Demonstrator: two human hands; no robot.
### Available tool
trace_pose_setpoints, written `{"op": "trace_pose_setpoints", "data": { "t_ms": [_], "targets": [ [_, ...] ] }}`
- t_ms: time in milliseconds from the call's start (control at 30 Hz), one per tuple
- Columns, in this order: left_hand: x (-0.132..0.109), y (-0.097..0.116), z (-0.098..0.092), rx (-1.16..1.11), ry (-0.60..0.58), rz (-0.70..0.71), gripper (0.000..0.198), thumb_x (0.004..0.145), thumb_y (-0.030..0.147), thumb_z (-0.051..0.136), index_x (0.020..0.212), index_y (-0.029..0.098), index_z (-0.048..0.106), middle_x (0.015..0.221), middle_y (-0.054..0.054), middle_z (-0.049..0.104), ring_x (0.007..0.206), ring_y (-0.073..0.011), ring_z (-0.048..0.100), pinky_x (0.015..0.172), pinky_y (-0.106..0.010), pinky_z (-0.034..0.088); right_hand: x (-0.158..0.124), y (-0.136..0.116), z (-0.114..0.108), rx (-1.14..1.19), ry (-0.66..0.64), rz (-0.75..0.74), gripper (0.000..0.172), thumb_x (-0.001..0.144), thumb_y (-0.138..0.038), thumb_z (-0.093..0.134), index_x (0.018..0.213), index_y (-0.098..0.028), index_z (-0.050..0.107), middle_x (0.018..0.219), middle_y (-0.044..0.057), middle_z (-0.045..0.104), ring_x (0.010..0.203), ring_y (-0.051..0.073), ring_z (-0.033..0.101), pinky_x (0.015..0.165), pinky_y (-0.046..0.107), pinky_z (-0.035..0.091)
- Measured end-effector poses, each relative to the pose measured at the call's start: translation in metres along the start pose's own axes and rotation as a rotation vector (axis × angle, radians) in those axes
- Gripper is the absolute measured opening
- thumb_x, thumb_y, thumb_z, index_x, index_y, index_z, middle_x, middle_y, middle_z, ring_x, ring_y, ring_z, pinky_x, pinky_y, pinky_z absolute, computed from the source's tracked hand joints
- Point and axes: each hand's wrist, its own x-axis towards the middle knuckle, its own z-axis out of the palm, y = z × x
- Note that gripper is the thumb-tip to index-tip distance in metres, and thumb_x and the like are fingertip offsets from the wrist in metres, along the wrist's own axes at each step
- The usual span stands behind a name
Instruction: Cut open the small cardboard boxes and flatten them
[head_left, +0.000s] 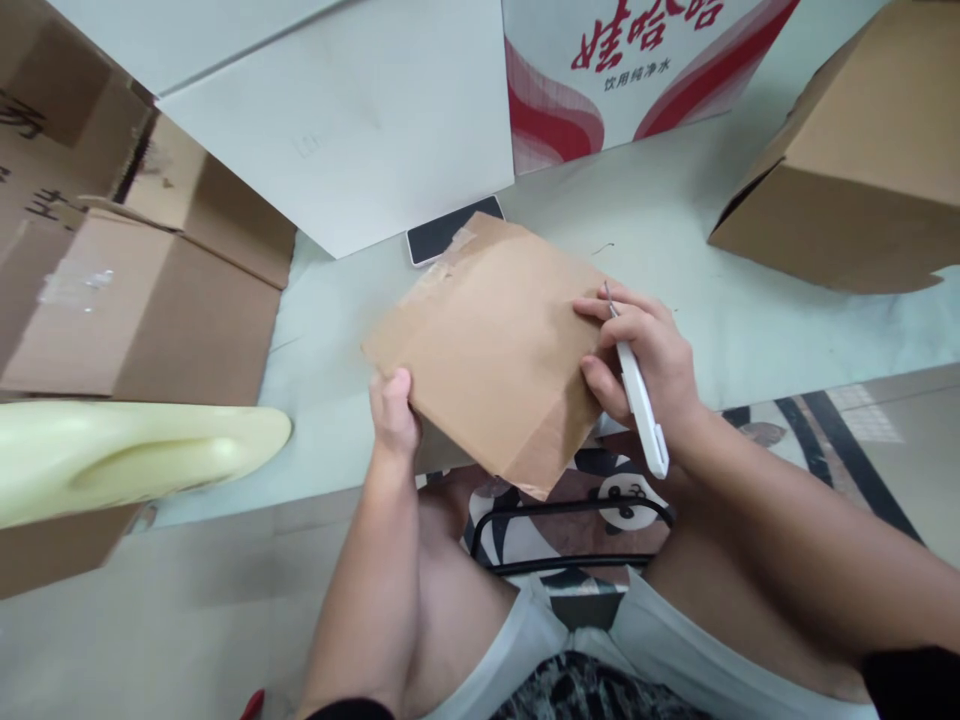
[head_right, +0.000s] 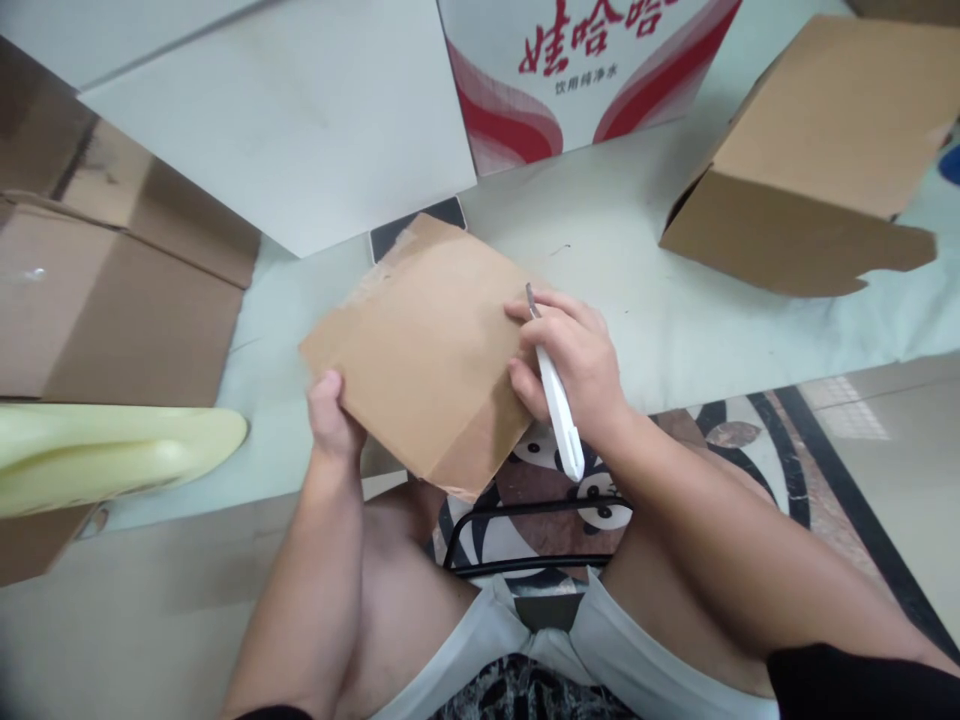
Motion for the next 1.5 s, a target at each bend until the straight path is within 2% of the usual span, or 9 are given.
{"op": "trace_pose_setpoints", "data": {
  "t_ms": [267,467,633,733,833,967,1167,1333,1500],
  "targets": [
    [-0.004,-0.004,-0.002,-0.036,-0.101,-0.114,0.077,0.056,0.069,0.082,0.115,0.020,0.071,0.095,-0.012,0.076,0.097,-0.0344,0.074,0.091,-0.046,0.060,0.002,0.011,0.002,0.033,0.063,0.052,0.018,0.076,-0.024,0.061,0.089,-0.029,0.049,0.115,0.005,0.078,0.128,0.035,0.066,0.107,0.062,0.048],
    [-0.003,0.006,0.014,-0.033,-0.040,-0.069,0.077,0.056,0.070,0.084,0.114,0.021,0.071,0.100,-0.011,0.077,0.094,-0.0297,0.074,0.087,-0.040,0.060,-0.001,0.010,0.002,0.080,0.129,0.138,0.018,0.084,-0.028,0.061,0.096,-0.030,0.048,0.128,0.008,0.072,0.140,0.033,0.057,0.112,0.062,0.046],
    [0.000,0.006,0.017,-0.007,0.018,-0.004,0.073,0.057,0.069,0.084,0.109,0.020,0.072,0.097,-0.009,0.076,0.096,-0.0289,0.073,0.087,-0.037,0.059,0.001,0.016,0.003,0.196,0.188,0.276,0.023,0.090,-0.033,0.059,0.108,-0.031,0.044,0.138,0.008,0.066,0.131,0.029,0.063,0.109,0.060,0.048],
    [0.001,0.002,0.016,0.024,0.021,0.009,0.071,0.058,0.070,0.082,0.109,0.020,0.072,0.098,-0.009,0.076,0.099,-0.0300,0.073,0.093,-0.039,0.058,0.003,0.021,0.002,0.194,0.234,0.334,0.025,0.089,-0.030,0.059,0.109,-0.030,0.044,0.129,0.008,0.068,0.121,0.028,0.066,0.103,0.056,0.050],
    [0.001,0.001,0.014,0.026,0.015,0.003,0.072,0.059,0.069,0.082,0.110,0.020,0.072,0.099,-0.010,0.075,0.100,-0.0298,0.073,0.093,-0.039,0.058,0.004,0.025,0.001,0.149,0.290,0.417,0.019,0.086,-0.027,0.060,0.100,-0.028,0.047,0.102,0.005,0.068,0.091,0.024,0.067,0.083,0.047,0.053],
    [0.001,0.004,0.016,0.027,0.004,0.014,0.070,0.061,0.067,0.081,0.111,0.020,0.071,0.098,-0.010,0.075,0.096,-0.0295,0.073,0.088,-0.039,0.059,0.003,0.028,0.002,0.075,0.293,0.452,0.015,0.088,-0.029,0.061,0.093,-0.029,0.047,0.068,-0.003,0.044,0.058,0.017,0.045,0.060,0.039,0.044],
    [0.003,0.005,0.016,0.035,0.005,0.057,0.064,0.066,0.065,0.079,0.109,0.018,0.072,0.096,-0.010,0.076,0.096,-0.0304,0.074,0.084,-0.038,0.060,0.001,0.034,0.005,0.071,0.334,0.332,0.015,0.095,-0.042,0.056,0.098,-0.030,0.047,0.072,-0.002,0.040,0.059,0.016,0.042,0.056,0.037,0.041],
    [0.004,0.009,0.015,0.079,0.018,0.067,0.061,0.069,0.064,0.078,0.106,0.017,0.073,0.090,-0.009,0.074,0.094,-0.0297,0.073,0.083,-0.038,0.060,0.002,0.043,0.005,0.338,0.346,0.373,0.019,0.096,-0.047,0.049,0.097,-0.029,0.043,0.073,-0.003,0.035,0.058,0.016,0.041,0.051,0.034,0.037],
    [0.005,0.008,0.014,0.091,0.023,0.052,0.064,0.069,0.067,0.078,0.107,0.016,0.072,0.091,-0.011,0.074,0.096,-0.0309,0.072,0.085,-0.039,0.059,-0.001,0.057,0.005,0.293,0.361,0.363,0.025,0.101,-0.055,0.040,0.099,-0.030,0.043,0.078,-0.001,0.039,0.062,0.018,0.047,0.054,0.035,0.042]
  ]
}}
